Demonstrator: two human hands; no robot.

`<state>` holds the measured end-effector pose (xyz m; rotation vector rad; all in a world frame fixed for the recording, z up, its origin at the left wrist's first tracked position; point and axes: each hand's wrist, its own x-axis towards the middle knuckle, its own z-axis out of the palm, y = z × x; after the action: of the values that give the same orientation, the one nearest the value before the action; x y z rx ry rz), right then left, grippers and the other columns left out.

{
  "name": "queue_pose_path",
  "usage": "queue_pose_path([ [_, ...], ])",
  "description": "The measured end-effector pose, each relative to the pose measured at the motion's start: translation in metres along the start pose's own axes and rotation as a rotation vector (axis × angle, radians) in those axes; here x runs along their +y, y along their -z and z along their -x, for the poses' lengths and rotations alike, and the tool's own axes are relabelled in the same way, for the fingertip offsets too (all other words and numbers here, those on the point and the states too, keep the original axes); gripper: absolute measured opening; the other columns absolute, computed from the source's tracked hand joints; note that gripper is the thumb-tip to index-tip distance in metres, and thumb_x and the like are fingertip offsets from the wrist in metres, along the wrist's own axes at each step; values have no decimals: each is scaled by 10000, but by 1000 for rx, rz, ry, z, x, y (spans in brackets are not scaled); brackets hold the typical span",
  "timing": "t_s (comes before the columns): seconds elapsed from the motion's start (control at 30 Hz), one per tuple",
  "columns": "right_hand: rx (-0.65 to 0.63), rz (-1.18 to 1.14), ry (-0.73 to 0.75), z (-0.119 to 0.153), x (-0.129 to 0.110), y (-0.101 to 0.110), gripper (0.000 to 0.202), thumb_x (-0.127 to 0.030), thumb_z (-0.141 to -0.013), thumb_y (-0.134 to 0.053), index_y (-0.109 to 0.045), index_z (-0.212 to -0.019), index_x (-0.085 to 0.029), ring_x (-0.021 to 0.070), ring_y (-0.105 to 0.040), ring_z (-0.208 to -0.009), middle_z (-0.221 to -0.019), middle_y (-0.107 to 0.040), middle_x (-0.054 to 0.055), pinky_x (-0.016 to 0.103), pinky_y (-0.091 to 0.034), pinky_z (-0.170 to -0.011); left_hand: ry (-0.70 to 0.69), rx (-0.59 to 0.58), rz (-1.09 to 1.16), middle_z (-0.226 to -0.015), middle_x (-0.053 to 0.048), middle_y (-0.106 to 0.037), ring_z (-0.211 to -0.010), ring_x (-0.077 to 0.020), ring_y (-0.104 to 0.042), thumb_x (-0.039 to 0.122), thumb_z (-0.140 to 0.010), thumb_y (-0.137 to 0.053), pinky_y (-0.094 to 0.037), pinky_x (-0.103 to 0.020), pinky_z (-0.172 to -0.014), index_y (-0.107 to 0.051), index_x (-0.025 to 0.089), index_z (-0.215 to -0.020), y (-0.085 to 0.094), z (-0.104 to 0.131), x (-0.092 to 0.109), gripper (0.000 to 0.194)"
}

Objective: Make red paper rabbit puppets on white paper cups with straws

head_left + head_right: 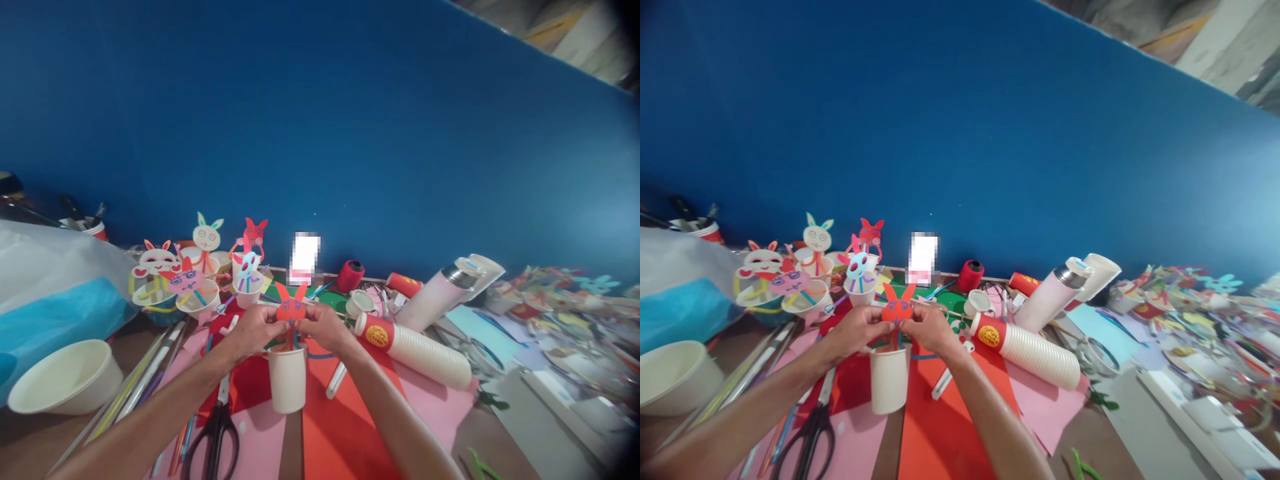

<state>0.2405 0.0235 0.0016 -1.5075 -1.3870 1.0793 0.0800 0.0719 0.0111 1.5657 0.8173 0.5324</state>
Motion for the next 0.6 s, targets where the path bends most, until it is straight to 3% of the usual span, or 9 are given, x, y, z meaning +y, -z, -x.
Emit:
queue_pose_path([
  [0.13, 0, -40, -42, -3, 2, 10, 136, -258, -645, -570, -618, -645, -131, 82, -459, -469, -514, -543, -21, 200, -359, -479, 14, -67, -36, -637, -16, -643, -607, -151, -570, 336, -660, -577, -412, -236, -561, -655, 128, -766, 9, 3, 8, 247],
  [0.3, -6, -141, -153, -8, 7, 36, 168, -279, -627, -589, -640, -686, -131, 81, -481, -482, -556, -581, -11, 211, -398, -517, 26, -13, -14, -809, -62, -694, -772, -192, -619, 348, -677, -561, -452, -278, -697, -638, 139, -928, 21, 5, 17, 336],
  [0.47, -4, -87, -204, -10, 11, 46, 118, -226, -618, -577, -607, -549, -135, 69, -436, -423, -453, -529, -31, 193, -347, -461, 28, -35, 4, -796, -81, -693, -741, -186, -630, 320, -685, -553, -464, -284, -705, -636, 110, -883, 19, 6, 20, 300],
  [0.6, 42, -49, -198, -7, 8, 51, 110, -229, -626, -580, -611, -581, -135, 64, -424, -410, -454, -528, -32, 187, -299, -431, 18, -51, -10, -754, -74, -692, -723, -184, -628, 314, -685, -554, -467, -278, -688, -638, 110, -842, 17, 5, 18, 271],
])
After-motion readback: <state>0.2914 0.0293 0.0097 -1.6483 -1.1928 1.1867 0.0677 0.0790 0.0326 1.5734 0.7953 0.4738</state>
